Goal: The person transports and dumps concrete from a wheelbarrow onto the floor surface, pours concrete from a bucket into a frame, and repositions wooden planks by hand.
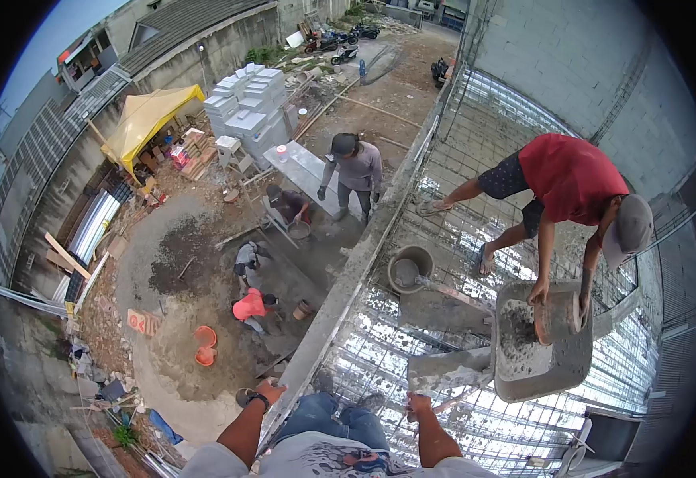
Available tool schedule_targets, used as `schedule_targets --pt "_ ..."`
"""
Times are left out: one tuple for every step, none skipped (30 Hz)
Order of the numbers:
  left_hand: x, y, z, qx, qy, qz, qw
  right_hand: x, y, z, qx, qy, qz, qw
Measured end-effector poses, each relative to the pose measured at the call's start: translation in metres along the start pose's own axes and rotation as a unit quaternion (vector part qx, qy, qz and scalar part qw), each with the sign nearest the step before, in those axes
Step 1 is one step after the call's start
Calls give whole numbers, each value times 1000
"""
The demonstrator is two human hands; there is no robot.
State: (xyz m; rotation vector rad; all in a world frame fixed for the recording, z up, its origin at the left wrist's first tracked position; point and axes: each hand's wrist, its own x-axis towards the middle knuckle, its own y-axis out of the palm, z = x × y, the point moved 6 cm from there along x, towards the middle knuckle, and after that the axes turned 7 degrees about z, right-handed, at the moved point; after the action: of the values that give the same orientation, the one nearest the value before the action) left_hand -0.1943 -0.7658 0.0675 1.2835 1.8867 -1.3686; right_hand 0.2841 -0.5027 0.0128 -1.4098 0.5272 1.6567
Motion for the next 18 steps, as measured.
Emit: schedule_targets --pt "6 -2 1 4 10 -6 1000 -9 7 13 14 -41 -7 999" --pt "17 -1 8 -11 6 3 1000 -20 13 30 29 -81 -14 996" --pt "26 2 15 -25 1 13 1000 -30 20 44 24 -95 -1 995" --pt "34 4 23 -40 -4 22 999 -39 25 58 19 -108 13 994" --pt "31 -2 21 -18 2 2 1000 -47 31 70 14 -123 26 992" --pt "27 -7 15 3 9 -19 1000 -52 35 77 4 -130 21 991" --pt "23 -14 11 24 15 -39 999 -56 37 83 -6 -137 15 990" --pt "37 -9 25 1 11 -31 999 -61 39 88 -17 -142 9 990" --pt "61 5 48 -23 7 -22 999 -69 39 92 -41 -144 -2 989" --pt "73 13 62 -45 2 -13 999 -75 40 93 -49 -134 -5 990" --pt "73 13 65 -54 -2 -12 998 -78 38 93 -57 -123 -8 991" --pt "75 13 66 -62 -5 -12 998 -80 39 94 -63 -113 -10 991" --pt "77 12 68 -69 -8 -11 998 -82 40 93 -60 -101 -9 993" --pt "81 15 73 -85 -18 7 996 -85 42 93 -58 -94 -11 994" --pt "86 20 76 -101 -28 26 994 -88 43 94 -57 -87 -12 995" --pt "91 24 80 -117 -38 44 991 -90 46 94 -56 -80 -13 995" --pt "95 25 83 -125 -35 42 991 -92 50 97 -72 -84 -10 994" --pt "99 27 86 -133 -33 41 990 -93 54 99 -87 -84 -8 993"
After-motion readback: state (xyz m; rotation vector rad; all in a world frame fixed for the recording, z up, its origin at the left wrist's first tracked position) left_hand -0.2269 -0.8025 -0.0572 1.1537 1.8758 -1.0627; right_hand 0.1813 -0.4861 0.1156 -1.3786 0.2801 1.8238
